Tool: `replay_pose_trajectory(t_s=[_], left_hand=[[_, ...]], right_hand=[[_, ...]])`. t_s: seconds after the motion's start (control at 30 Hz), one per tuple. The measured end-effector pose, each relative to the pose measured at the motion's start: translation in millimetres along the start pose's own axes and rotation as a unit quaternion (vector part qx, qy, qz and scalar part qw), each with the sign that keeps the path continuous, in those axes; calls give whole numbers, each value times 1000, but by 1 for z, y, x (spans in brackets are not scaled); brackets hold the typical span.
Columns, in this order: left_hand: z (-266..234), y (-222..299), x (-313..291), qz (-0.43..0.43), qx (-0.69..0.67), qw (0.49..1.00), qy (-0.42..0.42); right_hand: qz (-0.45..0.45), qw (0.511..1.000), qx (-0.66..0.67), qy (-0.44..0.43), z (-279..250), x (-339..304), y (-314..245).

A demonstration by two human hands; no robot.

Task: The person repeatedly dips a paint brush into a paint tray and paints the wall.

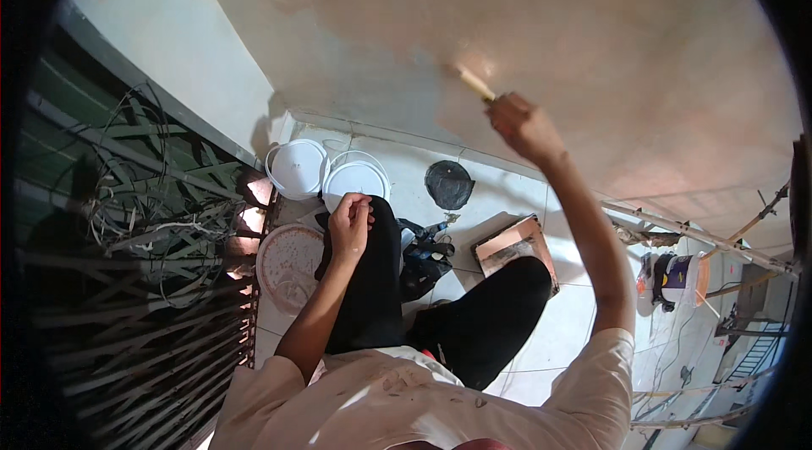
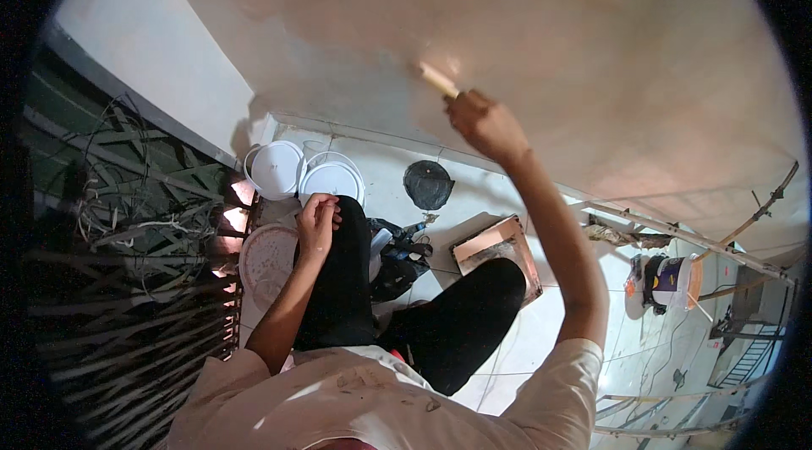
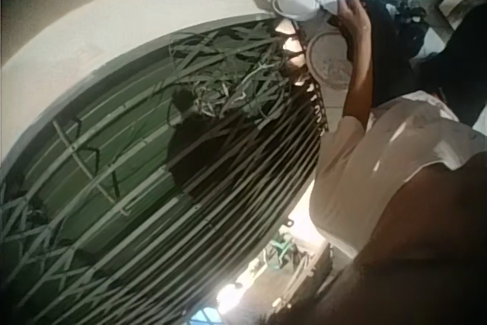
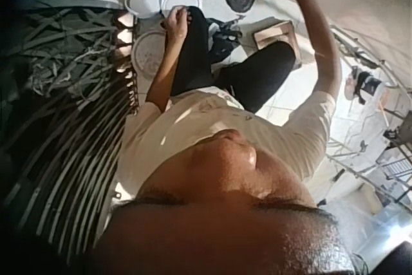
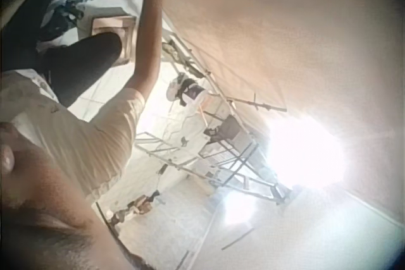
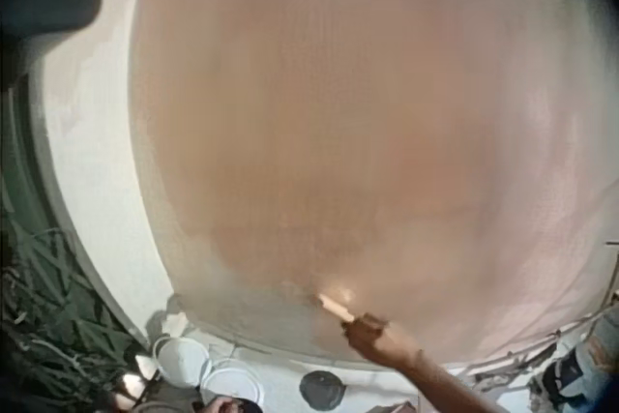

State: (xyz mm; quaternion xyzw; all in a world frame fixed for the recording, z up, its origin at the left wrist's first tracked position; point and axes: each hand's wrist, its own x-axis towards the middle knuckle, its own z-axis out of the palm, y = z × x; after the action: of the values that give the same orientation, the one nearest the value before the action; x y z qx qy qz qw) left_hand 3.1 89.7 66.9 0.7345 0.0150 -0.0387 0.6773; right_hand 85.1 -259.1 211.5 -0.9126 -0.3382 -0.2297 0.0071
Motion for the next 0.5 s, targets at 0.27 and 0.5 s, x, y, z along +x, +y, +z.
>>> replay_pose_trajectory(t_s=[0.27, 0.5], left_hand=[[11, -2, -1, -20, -40, 998, 47], [14, -16, -1, 29, -12, 998, 51]], right_hand=[[47, 983, -56, 168, -133, 65, -32], [-46, 990, -78, 107, -38, 73, -39]])
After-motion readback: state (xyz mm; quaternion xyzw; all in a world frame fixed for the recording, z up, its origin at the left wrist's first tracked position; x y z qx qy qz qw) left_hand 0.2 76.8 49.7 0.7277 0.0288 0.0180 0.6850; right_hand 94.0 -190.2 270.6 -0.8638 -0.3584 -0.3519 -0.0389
